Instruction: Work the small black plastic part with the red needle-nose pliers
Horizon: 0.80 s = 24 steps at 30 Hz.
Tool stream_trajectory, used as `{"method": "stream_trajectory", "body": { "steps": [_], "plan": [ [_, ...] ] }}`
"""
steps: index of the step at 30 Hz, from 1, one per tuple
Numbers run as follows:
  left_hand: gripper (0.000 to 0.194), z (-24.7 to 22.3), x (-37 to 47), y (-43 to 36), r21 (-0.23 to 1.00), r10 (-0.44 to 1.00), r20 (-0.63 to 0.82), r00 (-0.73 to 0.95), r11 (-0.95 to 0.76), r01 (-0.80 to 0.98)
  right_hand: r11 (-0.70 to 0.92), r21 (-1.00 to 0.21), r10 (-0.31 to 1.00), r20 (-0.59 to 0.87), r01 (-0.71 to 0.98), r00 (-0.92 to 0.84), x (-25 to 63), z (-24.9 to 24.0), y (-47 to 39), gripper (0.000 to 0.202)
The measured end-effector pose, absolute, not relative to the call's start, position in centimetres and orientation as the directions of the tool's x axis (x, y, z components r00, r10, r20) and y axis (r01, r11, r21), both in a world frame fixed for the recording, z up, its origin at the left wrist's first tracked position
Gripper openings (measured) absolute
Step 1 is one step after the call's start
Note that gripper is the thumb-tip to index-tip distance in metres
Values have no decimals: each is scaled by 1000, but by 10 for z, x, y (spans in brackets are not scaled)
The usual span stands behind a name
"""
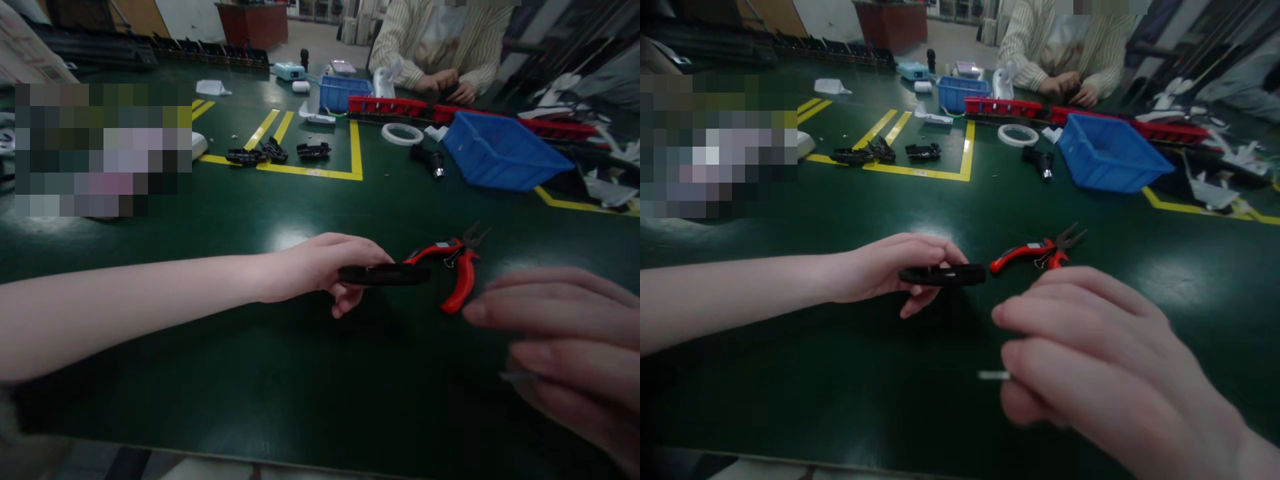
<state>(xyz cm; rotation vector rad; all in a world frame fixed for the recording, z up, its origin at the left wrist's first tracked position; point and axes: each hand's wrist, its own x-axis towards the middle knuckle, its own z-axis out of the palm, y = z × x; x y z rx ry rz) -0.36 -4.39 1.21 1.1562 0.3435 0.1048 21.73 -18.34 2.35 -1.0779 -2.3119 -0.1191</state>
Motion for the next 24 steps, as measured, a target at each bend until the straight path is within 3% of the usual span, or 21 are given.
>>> {"method": "stream_trajectory", "body": {
  "steps": [3, 7, 11, 15, 24],
  "plan": [
    [19, 15, -5, -46, 953, 231, -207, 951, 267, 143, 708, -166, 628, 593, 686, -504, 201, 47, -165, 11],
    [27, 19, -7, -46, 967, 160, -212, 964, 176, 184, 656, -91, 660, 551, 749, -511, 194, 42, -152, 11],
    [34, 20, -7, -45, 970, 142, -235, 962, 100, 222, 657, -110, 679, 517, 746, -522, 194, 37, -153, 8],
    [41, 19, -6, -43, 969, 123, -243, 962, 84, 234, 697, -96, 659, 474, 710, -583, 194, 37, -154, 12],
    [38, 16, -5, -42, 973, 125, -220, 967, 93, 210, 722, 29, 622, 411, 692, -666, 191, 31, -159, 13]
  ]
}}
